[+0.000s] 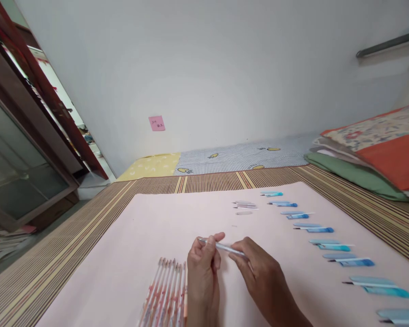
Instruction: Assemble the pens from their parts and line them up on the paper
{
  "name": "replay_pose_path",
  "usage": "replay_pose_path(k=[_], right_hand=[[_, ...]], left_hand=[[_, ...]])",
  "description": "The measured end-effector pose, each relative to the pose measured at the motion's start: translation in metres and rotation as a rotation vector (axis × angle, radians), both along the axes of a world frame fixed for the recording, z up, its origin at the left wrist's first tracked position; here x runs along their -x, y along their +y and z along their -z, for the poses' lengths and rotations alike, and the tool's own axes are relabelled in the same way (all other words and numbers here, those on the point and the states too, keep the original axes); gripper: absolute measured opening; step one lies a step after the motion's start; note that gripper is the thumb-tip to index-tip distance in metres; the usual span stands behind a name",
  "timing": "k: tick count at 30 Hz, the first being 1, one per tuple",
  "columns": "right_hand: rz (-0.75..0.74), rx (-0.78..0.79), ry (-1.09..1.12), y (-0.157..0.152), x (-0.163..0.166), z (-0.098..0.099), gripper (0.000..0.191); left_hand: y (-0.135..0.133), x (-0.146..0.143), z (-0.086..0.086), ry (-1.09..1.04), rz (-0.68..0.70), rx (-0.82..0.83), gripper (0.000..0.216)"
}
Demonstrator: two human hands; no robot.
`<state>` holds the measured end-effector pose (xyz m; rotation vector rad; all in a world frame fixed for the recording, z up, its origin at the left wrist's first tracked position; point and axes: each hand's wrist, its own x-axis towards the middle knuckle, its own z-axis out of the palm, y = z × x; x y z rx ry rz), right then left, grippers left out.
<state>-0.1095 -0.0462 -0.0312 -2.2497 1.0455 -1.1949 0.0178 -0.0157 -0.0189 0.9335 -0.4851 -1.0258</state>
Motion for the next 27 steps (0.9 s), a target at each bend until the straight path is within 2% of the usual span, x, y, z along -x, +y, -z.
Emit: replay_pose_path(k=[3,5,7,9,12,15,18,22,25,27], right_hand=[[0.009,0.191,0.079,-0.001,0.000,0.001,0.024],[-0.012,0.147,0.111,-0.001,0.000,-0.001,0.027],[-0.054,-0.043,0.092,0.001,0.001,-0.005,0.031],[-0.121,-0.323,0.024,0.003,0.002,-0.007,0.035],[-0.309,-0.707,-0.164,0.003,0.003,-0.009,0.039],[-0.493,-0.892,-0.352,0.000,0.002,-0.005,0.045],[-0.497,-0.913,-0.421,-0.004,0.001,-0.002,0.047],[-0.435,-0.880,-0.378,-0.002,0.001,-0.004,0.046],[-0.425,-0.876,-0.363,0.002,0.001,-0.005,0.046],[-0.458,-0.891,-0.387,0.004,0.000,-0.006,0.045]], left_hand=[[-0.002,-0.003,0.004,0.067,-0.013,-0.007,0.028],[-0.002,-0.006,0.007,0.083,0.009,0.023,0.024],[-0.002,-0.009,0.009,0.070,0.051,0.040,0.023],[0.000,-0.013,0.010,0.038,0.108,0.038,0.030],[0.004,-0.014,0.006,0.032,0.184,0.071,0.040],[0.007,-0.009,-0.003,0.100,0.204,0.103,0.045],[0.007,-0.002,-0.009,0.107,0.186,0.114,0.040],[0.004,0.000,-0.008,-0.022,0.100,0.033,0.032],[0.004,-0.003,-0.006,-0.098,0.039,0.004,0.033],[0.005,-0.004,-0.006,-0.073,0.069,0.015,0.039]])
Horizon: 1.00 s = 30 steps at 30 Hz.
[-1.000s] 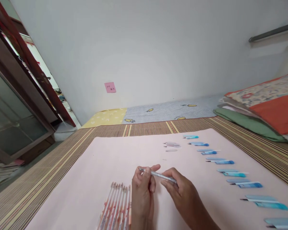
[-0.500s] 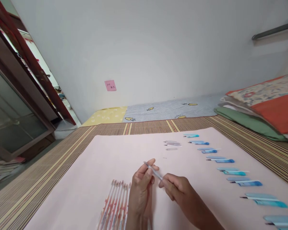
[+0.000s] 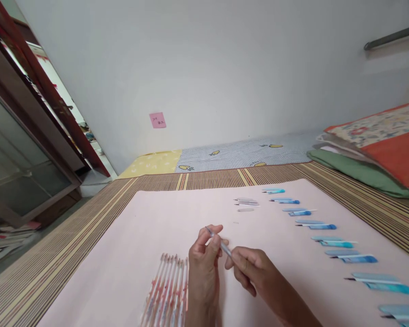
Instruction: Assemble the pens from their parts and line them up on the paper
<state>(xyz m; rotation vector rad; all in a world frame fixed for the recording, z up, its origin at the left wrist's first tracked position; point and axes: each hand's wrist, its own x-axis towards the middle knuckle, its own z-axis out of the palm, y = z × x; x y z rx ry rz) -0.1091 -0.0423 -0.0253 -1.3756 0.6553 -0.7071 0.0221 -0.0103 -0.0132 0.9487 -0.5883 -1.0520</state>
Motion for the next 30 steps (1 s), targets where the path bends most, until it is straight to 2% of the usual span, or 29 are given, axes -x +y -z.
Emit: replay_pose_path(k=[3,6,11,14,16,19,22,25,27,30], right_hand=[[-0.071,-0.066,-0.084,0.001,-0.002,0.001,0.045],[-0.113,-0.166,-0.176,0.000,-0.003,0.004,0.043],[-0.174,-0.315,-0.299,-0.001,-0.004,0.008,0.040],[-0.195,-0.350,-0.320,-0.001,-0.004,0.007,0.040],[-0.160,-0.301,-0.278,-0.001,-0.003,0.004,0.042],[-0.052,-0.112,-0.104,0.001,-0.001,-0.003,0.044],[0.083,0.112,0.159,0.006,-0.002,-0.011,0.039],[0.206,0.293,0.335,0.011,-0.004,-0.015,0.037],[0.198,0.275,0.323,0.011,-0.004,-0.015,0.037],[0.002,0.034,0.107,0.009,-0.003,-0.010,0.041]], left_hand=[[0.002,-0.002,-0.003,0.079,0.085,0.035,0.051],[0.002,-0.003,-0.004,0.107,0.102,0.088,0.058],[0.003,-0.004,-0.001,0.129,0.146,0.122,0.047],[0.004,-0.004,-0.001,0.150,0.154,0.124,0.041],[0.004,-0.006,-0.002,0.154,0.154,0.135,0.042],[0.002,-0.009,-0.001,0.118,0.067,0.128,0.046],[-0.003,-0.013,0.003,0.026,-0.084,0.056,0.028],[-0.006,-0.016,0.007,0.000,-0.122,0.019,0.019],[-0.005,-0.016,0.006,0.042,-0.072,0.032,0.018],[0.000,-0.016,0.001,0.116,0.064,0.090,0.025]])
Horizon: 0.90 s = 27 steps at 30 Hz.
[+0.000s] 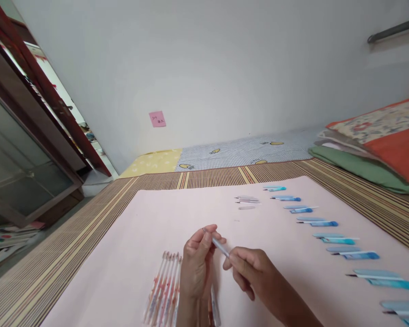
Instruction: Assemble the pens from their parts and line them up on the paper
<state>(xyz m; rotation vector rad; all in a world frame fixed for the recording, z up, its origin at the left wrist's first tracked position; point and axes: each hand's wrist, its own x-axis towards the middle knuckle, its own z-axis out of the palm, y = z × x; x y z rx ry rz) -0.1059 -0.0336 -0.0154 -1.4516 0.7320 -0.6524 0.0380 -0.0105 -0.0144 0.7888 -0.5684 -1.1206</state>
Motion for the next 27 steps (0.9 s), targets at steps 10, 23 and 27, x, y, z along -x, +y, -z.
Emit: replay_pose_path(k=[10,23,27], right_hand=[[-0.063,-0.129,-0.217,0.003,-0.005,0.001,0.044],[0.476,0.919,0.429,0.000,-0.008,0.016,0.030],[0.460,0.854,0.422,0.000,-0.004,0.013,0.033]], left_hand=[[0.003,0.001,-0.006,0.065,0.031,0.002,0.033],[-0.007,0.018,0.005,-0.112,-0.201,-0.176,0.041],[-0.006,0.019,0.002,-0.157,-0.147,-0.148,0.035]])
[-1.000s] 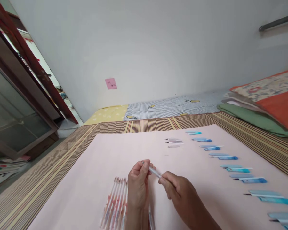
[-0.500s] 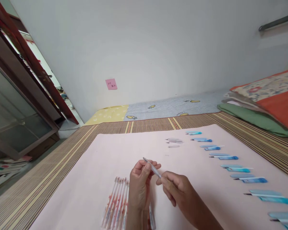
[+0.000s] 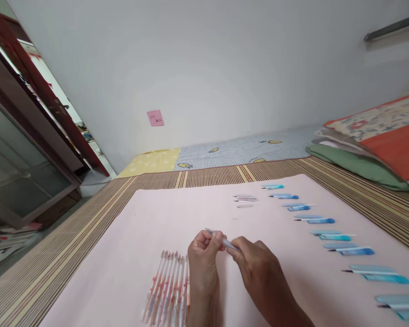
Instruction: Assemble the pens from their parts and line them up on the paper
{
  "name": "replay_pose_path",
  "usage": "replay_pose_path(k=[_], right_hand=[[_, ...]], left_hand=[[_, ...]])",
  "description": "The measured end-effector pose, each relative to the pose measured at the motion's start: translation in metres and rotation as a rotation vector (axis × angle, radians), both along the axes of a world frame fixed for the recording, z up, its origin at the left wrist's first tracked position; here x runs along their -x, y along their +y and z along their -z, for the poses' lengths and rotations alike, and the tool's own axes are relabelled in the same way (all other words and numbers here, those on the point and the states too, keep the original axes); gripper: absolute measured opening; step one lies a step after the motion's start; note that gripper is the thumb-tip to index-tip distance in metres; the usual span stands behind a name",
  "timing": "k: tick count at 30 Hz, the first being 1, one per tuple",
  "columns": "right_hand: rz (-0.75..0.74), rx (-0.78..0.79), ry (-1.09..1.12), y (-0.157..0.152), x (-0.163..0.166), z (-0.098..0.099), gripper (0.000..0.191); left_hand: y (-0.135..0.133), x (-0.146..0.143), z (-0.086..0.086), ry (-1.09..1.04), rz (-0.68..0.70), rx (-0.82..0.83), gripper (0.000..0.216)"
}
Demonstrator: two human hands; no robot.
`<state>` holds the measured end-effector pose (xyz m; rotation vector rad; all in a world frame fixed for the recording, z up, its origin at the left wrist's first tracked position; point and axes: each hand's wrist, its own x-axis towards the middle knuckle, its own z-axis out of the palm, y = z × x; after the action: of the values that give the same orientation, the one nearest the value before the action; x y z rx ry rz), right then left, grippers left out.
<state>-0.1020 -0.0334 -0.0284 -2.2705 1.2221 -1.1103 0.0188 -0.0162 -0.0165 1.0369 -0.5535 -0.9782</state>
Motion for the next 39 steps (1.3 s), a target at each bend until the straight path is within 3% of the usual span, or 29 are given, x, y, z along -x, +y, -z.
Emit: replay_pose_path(k=[3,7,10,12,15,21,25,28,30,35,37,39], right_hand=[[-0.129,-0.364,-0.125,-0.001,0.006,-0.007,0.032],[-0.415,-0.819,-0.416,-0.004,0.010,-0.010,0.039],[-0.617,-1.001,-0.569,-0.004,0.008,-0.007,0.045],[-0.698,-1.040,-0.627,-0.004,0.006,-0.006,0.046],[-0.673,-1.002,-0.625,-0.003,0.003,-0.007,0.046],[-0.435,-0.808,-0.499,0.000,-0.004,-0.015,0.041],[-0.321,-0.702,-0.428,0.003,-0.004,-0.019,0.022],[-0.306,-0.674,-0.320,0.001,0.001,-0.015,0.038],[-0.269,-0.628,-0.236,-0.002,0.004,-0.011,0.039],[-0.129,-0.273,-0.126,0.000,0.000,-0.007,0.010],[-0.111,-0.155,-0.090,0.003,-0.004,-0.007,0.019],[-0.104,-0.140,-0.067,0.006,-0.006,-0.008,0.029]], left_hand=[[0.003,-0.004,-0.002,-0.052,0.107,0.032,0.026],[0.009,-0.009,-0.007,-0.070,0.310,0.084,0.022],[0.013,-0.012,-0.011,0.020,0.434,0.140,0.024],[0.015,-0.013,-0.012,0.055,0.476,0.156,0.025],[0.015,-0.015,-0.010,0.095,0.454,0.133,0.028],[0.008,-0.014,-0.003,-0.003,0.201,0.082,0.020],[0.004,-0.015,0.003,0.003,0.104,0.061,0.028],[0.001,-0.016,0.006,0.063,0.005,0.054,0.032],[0.000,-0.016,0.005,0.121,-0.028,0.052,0.033],[-0.003,-0.011,0.005,0.198,-0.086,0.017,0.040],[-0.004,-0.010,0.008,0.194,-0.075,0.015,0.040],[-0.003,-0.010,0.010,0.160,-0.054,0.022,0.036]])
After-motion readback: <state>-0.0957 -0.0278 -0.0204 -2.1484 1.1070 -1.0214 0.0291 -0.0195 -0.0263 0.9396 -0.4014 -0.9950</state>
